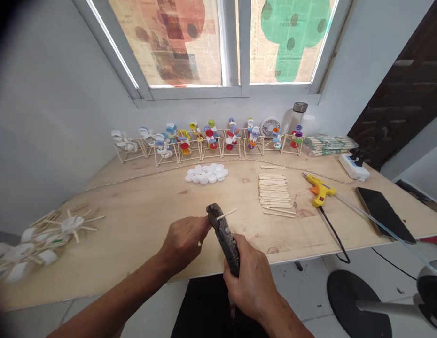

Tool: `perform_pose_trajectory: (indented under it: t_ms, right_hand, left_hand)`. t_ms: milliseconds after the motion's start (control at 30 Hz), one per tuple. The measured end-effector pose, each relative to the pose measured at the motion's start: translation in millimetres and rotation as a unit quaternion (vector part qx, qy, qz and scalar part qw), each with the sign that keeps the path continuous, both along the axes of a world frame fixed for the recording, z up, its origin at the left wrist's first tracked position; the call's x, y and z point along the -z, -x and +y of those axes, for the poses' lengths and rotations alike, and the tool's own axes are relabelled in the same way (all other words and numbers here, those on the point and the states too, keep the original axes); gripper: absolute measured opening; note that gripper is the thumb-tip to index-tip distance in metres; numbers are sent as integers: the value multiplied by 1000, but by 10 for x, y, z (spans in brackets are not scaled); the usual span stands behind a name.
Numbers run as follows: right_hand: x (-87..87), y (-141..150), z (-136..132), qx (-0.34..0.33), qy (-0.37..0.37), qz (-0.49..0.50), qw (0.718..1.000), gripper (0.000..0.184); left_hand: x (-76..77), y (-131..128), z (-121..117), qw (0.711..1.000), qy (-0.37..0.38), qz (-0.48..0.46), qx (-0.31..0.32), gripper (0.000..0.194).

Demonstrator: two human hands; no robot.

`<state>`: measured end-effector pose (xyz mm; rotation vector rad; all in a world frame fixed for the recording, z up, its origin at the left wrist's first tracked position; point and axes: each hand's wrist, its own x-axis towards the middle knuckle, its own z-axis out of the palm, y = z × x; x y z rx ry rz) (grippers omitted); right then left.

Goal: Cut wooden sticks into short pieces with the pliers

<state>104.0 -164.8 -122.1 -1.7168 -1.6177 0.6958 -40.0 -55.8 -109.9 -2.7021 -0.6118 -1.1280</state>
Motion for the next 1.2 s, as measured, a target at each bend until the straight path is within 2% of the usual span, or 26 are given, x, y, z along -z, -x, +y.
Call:
perform_pose_trajectory:
  t_ms: [400,667,967,1200]
  right_hand:
    - [-47,-28,-85,-40,-35,-33,998,43]
    - [-93,-36,-93,-62,-45,-29,997,39]
    - [-89,-39,-102,-69,-53,-16,996,37]
    - [-70,-30,-86,-70,-33,-14,997,28]
  left_hand:
    - [-126,152,-115,979,183,-28,85,17]
    - [-197,197,-153,955,278,-16,105,19]
    - [-298,213,-168,903,411,6,125,23]
    - [-330,220,-128,883,451,23,129,25]
